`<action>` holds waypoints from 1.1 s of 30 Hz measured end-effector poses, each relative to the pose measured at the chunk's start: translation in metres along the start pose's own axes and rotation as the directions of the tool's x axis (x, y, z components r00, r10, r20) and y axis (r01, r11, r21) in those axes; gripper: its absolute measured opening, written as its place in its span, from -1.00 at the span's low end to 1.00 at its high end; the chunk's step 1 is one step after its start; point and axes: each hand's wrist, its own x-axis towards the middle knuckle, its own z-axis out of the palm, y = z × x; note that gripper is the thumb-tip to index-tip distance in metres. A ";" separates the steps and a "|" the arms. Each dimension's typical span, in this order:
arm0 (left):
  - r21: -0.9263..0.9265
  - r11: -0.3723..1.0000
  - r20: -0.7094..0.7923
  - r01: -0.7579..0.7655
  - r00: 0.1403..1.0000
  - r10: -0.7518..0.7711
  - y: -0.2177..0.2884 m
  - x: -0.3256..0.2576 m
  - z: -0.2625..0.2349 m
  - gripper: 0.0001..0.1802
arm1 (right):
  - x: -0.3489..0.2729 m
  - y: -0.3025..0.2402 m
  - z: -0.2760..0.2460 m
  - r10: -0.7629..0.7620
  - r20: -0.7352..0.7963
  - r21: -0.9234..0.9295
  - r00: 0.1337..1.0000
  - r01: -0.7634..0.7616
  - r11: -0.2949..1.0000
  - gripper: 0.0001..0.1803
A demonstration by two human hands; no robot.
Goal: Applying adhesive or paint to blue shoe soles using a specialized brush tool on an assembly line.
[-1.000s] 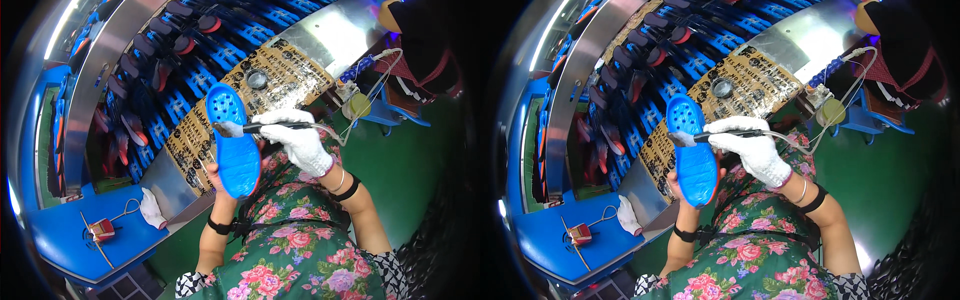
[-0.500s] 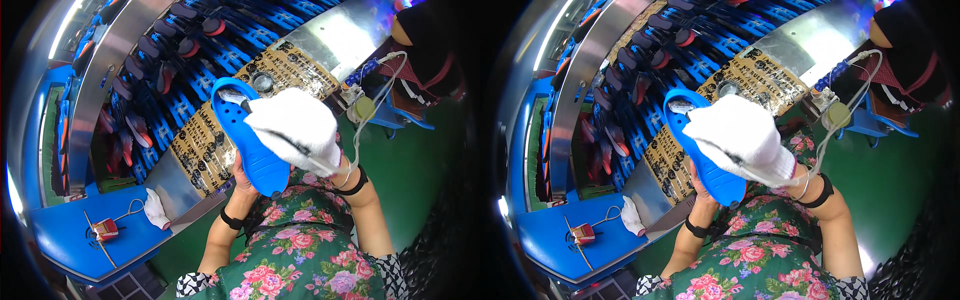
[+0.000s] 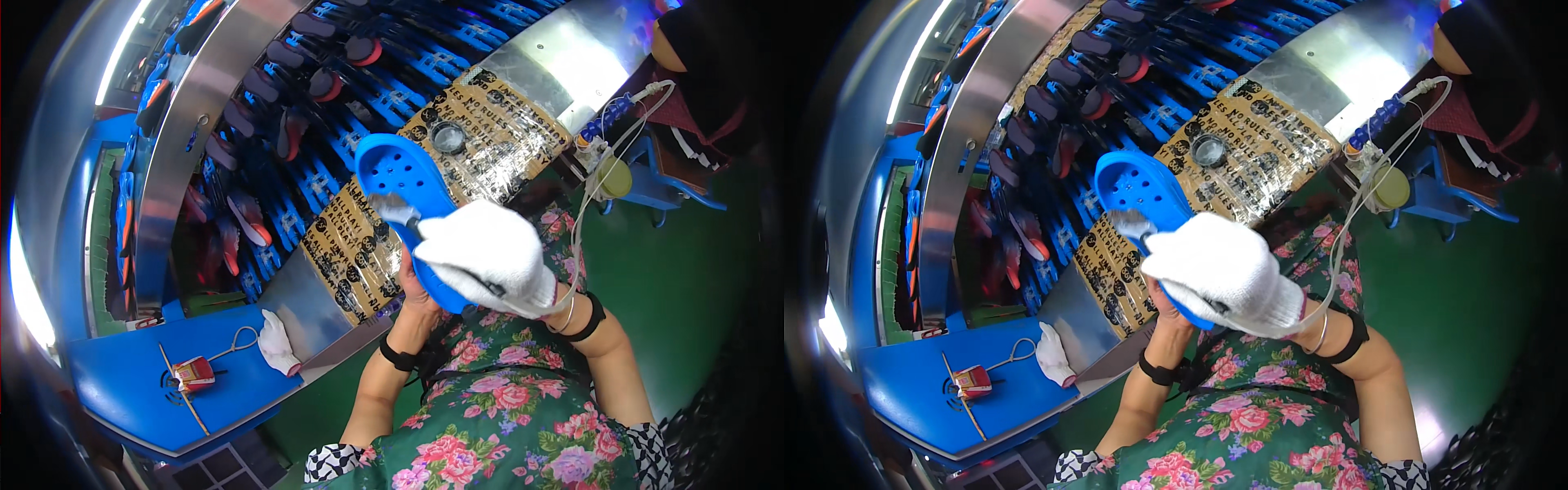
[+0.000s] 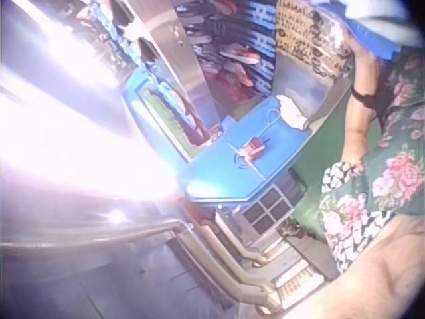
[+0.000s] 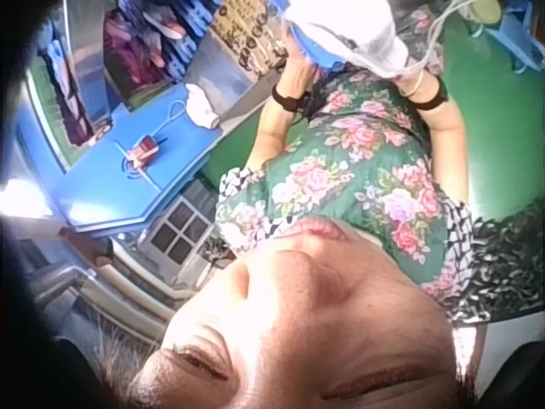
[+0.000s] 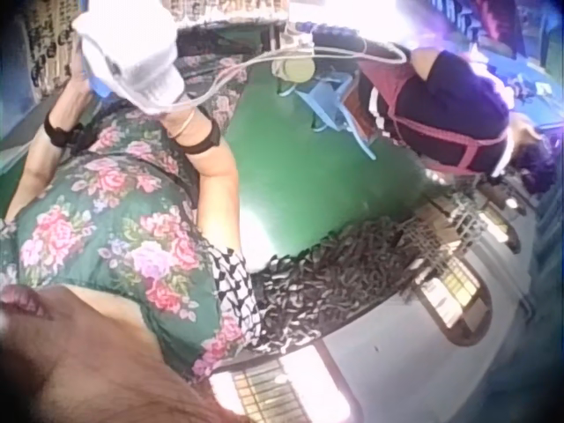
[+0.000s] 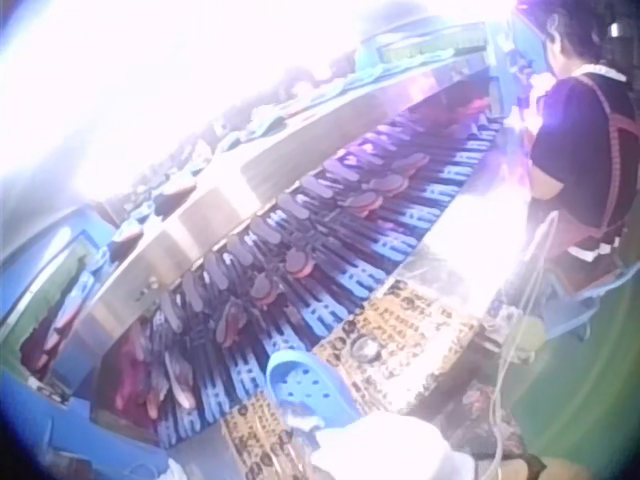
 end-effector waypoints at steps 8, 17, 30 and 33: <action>-0.052 0.990 0.080 -0.127 0.988 0.131 0.007 0.021 0.019 0.03 | -0.011 0.008 0.001 0.277 -0.164 0.216 0.947 -0.240 0.947 -0.81; -0.410 0.910 0.203 -0.054 0.968 0.149 0.016 0.038 0.028 0.09 | -0.034 0.027 0.011 0.282 -0.160 0.319 0.946 -0.221 0.922 -0.74; -0.299 0.946 0.477 0.123 0.878 0.037 0.026 0.046 0.032 0.15 | -0.051 0.012 0.007 -0.004 0.071 0.073 0.997 -0.001 0.997 -0.67; -0.274 0.956 0.442 0.104 0.897 0.029 0.035 0.052 0.016 0.16 | -0.040 0.013 -0.005 0.062 0.140 0.331 0.988 -0.106 0.938 -0.71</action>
